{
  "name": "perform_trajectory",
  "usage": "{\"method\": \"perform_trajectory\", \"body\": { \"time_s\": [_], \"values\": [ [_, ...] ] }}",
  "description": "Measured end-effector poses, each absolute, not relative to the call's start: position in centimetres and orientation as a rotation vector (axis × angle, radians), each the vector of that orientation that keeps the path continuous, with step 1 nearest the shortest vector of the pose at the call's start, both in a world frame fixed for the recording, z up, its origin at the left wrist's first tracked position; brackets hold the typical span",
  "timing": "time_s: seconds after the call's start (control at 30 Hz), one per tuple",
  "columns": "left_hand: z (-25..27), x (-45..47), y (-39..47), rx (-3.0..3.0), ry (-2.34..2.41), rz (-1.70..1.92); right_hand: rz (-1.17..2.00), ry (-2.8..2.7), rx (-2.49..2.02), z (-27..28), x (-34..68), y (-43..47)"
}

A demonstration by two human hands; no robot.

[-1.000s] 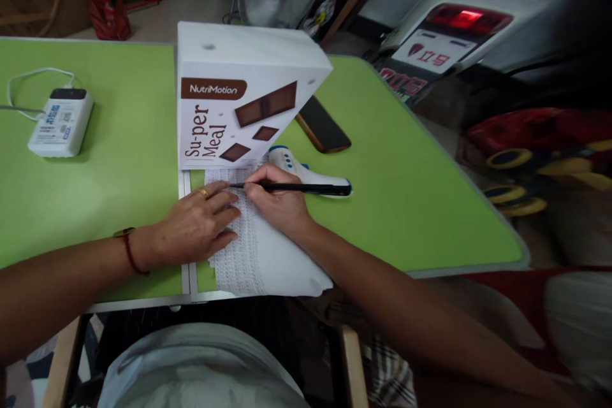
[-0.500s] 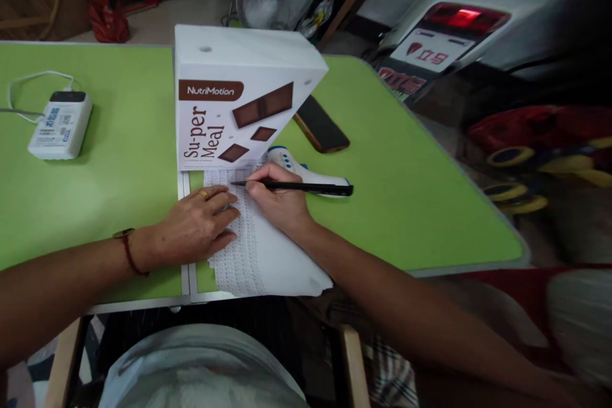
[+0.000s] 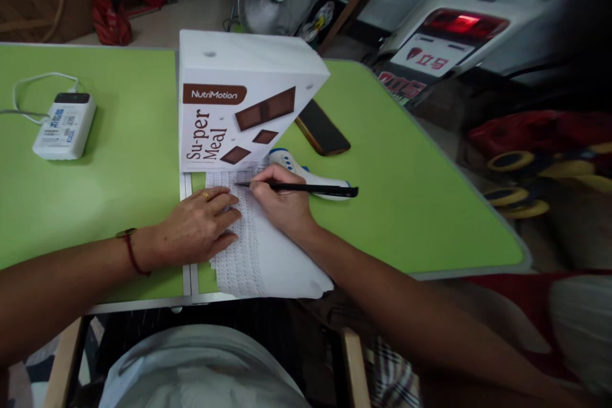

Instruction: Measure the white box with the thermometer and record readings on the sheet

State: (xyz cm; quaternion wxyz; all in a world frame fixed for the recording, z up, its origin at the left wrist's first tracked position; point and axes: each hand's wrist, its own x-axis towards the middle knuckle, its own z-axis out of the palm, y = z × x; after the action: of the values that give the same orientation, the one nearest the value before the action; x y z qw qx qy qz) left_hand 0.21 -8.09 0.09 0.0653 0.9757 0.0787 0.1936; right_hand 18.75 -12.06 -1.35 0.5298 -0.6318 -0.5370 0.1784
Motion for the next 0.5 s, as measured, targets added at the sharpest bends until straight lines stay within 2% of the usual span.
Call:
{"method": "perform_trajectory", "body": {
  "time_s": [0.5],
  "values": [
    [0.06, 0.21, -8.05, 2.938, 0.249, 0.575, 0.424, -1.303, -1.522, -1.45, 18.72, -12.11]
  ]
}}
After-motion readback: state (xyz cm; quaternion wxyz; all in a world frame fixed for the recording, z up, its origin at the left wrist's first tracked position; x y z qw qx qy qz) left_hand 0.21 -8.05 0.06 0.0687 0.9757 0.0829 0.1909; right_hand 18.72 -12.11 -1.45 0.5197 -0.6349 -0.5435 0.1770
